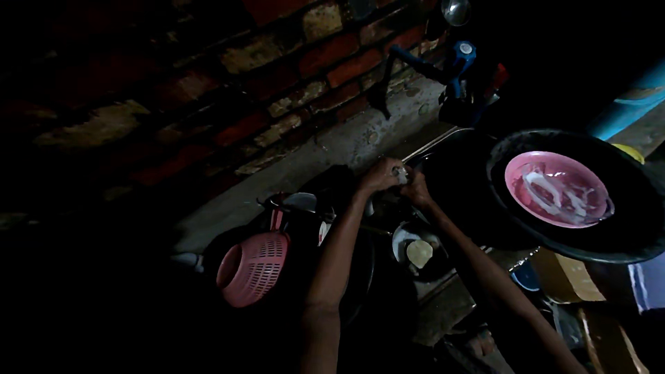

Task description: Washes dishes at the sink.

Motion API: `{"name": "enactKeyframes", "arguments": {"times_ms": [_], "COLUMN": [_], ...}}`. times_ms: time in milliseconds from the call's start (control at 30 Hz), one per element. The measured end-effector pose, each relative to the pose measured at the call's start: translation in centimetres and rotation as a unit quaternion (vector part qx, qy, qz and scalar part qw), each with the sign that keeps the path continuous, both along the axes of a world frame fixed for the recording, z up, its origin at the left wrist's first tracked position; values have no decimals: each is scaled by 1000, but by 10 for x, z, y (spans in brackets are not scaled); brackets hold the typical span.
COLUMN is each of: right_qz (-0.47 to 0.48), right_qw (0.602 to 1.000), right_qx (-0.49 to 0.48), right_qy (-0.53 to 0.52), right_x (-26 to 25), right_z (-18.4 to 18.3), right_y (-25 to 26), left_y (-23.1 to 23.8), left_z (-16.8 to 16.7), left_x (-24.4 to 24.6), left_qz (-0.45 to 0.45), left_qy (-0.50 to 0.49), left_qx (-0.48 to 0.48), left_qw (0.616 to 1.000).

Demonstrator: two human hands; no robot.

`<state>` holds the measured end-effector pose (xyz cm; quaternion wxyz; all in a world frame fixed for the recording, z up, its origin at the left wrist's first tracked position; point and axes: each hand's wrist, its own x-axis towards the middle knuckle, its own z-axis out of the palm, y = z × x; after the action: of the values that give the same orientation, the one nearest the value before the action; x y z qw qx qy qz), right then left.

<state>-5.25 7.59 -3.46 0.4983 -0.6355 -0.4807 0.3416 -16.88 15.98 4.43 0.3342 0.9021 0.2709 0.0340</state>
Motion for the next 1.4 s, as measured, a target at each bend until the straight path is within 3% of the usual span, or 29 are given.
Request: {"name": "enactKeyframes", "arguments": {"times_ms": [100, 200, 300, 367, 467, 533, 600, 667, 733, 800, 833, 967, 1067, 1200, 1300, 1367, 1400], "right_qz": [-50, -80, -113, -118, -103, -56, -10, 13, 39, 57, 74, 103, 58, -34, -85, -67, -32], "right_qw": [999, 993, 964, 944, 949, 965, 967, 952, 912, 865, 860, 908, 908, 940, 951, 951, 943], "right_qx": [-9, 8, 21, -14, -26, -60, -88, -76, -37, -1, 7, -82, -152, -137, -123, -119, -130], "right_qy": [17, 86, 238, 307, 297, 249, 239, 295, 407, 499, 505, 399, 385, 311, 271, 276, 303], "right_x": [0, 5, 6, 3, -3, -5, -3, -1, 1, 3, 6, 12, 12, 14, 13, 10, 7], "right_z": [2, 3, 6, 15, 8, 7, 11, 8, 4, 7, 10, 14, 16, 6, -10, 2, 23], "right_y": [3, 4, 9, 8, 10, 2, -6, -5, -3, -2, -4, -6, -7, 1, 13, 9, -2], "left_y": [8, 13, 3, -4, -13, -14, -19, -20, -23, -28, -29, -18, -20, -23, -26, -30, -30], "left_z": [-11, -19, -28, -32, -24, -22, -22, -31, -33, -32, -31, -45, -52, -64, -57, -48, -49], "left_x": [-8, -15, -19, -17, -5, -1, 0, -2, -1, 4, 6, 4, 4, 0, -4, -6, -6], "left_qz": [11, 171, 331, 347, 367, 362, 321, 247, 212, 228, 246, 294, 319, 239, 188, 189, 202], "left_qy": [-114, -136, -77, -94, -127, -109, -91, -79, -52, -40, -43, -54, -88, -168, -142, -108, -95], "left_qx": [-46, -71, -245, -363, -388, -370, -316, -231, -158, -115, -97, -36, -29, -101, -202, -195, -145], "left_qw": [992, 973, 908, 860, 836, 849, 888, 938, 963, 966, 963, 954, 943, 951, 951, 956, 964]}}
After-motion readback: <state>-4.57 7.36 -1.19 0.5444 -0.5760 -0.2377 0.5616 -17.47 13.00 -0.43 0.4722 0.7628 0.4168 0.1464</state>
